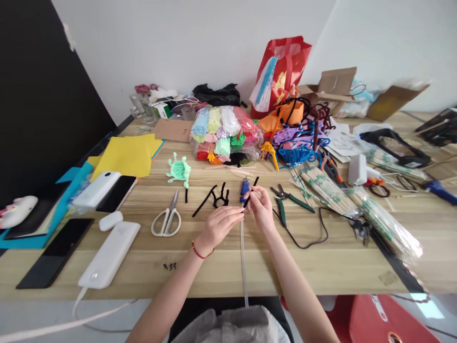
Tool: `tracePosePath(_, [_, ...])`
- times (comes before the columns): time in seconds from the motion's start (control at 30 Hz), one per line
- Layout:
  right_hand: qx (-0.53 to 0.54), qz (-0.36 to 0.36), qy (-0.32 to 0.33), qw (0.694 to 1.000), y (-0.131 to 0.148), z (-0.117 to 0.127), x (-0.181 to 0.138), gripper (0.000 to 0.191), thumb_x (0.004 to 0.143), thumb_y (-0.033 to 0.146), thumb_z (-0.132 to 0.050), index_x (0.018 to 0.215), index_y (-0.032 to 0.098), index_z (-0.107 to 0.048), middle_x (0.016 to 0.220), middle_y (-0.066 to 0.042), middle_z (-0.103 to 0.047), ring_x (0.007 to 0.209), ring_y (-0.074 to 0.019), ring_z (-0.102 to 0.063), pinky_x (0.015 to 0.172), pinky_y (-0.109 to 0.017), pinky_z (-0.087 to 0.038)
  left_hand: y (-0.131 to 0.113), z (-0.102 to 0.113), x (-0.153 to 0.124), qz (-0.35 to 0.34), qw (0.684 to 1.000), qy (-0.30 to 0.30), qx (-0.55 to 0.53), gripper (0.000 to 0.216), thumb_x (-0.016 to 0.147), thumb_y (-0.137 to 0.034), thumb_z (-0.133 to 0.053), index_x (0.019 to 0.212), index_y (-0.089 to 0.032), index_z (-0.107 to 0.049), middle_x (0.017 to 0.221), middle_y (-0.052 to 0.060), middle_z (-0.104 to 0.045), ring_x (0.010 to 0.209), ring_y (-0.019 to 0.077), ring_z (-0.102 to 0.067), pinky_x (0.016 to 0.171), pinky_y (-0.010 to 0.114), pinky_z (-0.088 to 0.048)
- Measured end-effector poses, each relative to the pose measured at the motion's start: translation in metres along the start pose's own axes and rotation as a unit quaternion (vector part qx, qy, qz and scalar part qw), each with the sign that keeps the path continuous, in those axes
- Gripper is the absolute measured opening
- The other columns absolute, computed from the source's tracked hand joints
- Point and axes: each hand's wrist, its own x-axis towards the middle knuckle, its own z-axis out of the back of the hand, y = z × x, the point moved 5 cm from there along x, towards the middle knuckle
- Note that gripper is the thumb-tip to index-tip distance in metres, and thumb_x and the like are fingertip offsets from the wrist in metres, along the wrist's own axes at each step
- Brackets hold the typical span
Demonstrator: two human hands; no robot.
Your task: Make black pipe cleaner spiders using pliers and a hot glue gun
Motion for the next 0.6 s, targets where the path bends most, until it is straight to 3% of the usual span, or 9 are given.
tracePosePath(0.13, [0.027,-0.011,0.009,1.0,0.0,-0.003,0.001,0.035,0.079,0.043,-0.066,0.1,0.027,-0.043,0.068,0.007,-0.059,0.039,-0.0062,-0.036,0.038,-0.021,-0.024,0.013,0.011,0.001,0.104,0.991,-0.082,-0.034,0.01,0.087,-0.02,-0.059,0.094,-0.022,-0.066,0.094,0.005,-0.072,0.092,0.0168,-0.067,0.084,0.034,-0.054])
tracePosePath(0.3, [-0.024,-0.028,0.041,0.998,-0.002,-0.01,-0.002,0.032,0.074,0.045,-0.07,0.084,0.022,-0.05,0.07,0.001,-0.066,0.043,-0.0083,-0.044,0.041,-0.023,-0.031,0.034,0.025,0.001,0.197,0.964,-0.168,-0.057,0.008,0.086,-0.027,-0.06,0.083,-0.021,-0.065,0.085,0.004,-0.068,0.085,0.0165,-0.065,0.081,0.033,-0.052])
tracePosePath(0.47, [-0.116,-0.016,0.044,0.992,-0.01,-0.012,-0.006,0.028,0.071,0.044,-0.073,0.079,0.019,-0.061,0.067,-0.002,-0.065,0.047,-0.0102,-0.047,0.045,-0.026,-0.037,0.055,0.027,-0.001,0.281,0.937,-0.174,-0.115,0.014,0.084,-0.032,-0.062,0.085,-0.019,-0.064,0.083,0.003,-0.067,0.075,0.0143,-0.063,0.074,0.028,-0.053])
tracePosePath(0.6, [-0.218,0.041,0.08,0.972,-0.012,-0.012,-0.006,0.024,0.077,0.042,-0.069,0.082,0.019,-0.07,0.074,-0.004,-0.067,0.059,-0.0139,-0.056,0.054,-0.028,-0.044,0.06,0.027,-0.003,0.288,0.935,-0.168,-0.119,0.018,0.082,-0.032,-0.064,0.095,-0.018,-0.067,0.088,0.005,-0.069,0.079,0.0149,-0.065,0.077,0.028,-0.053])
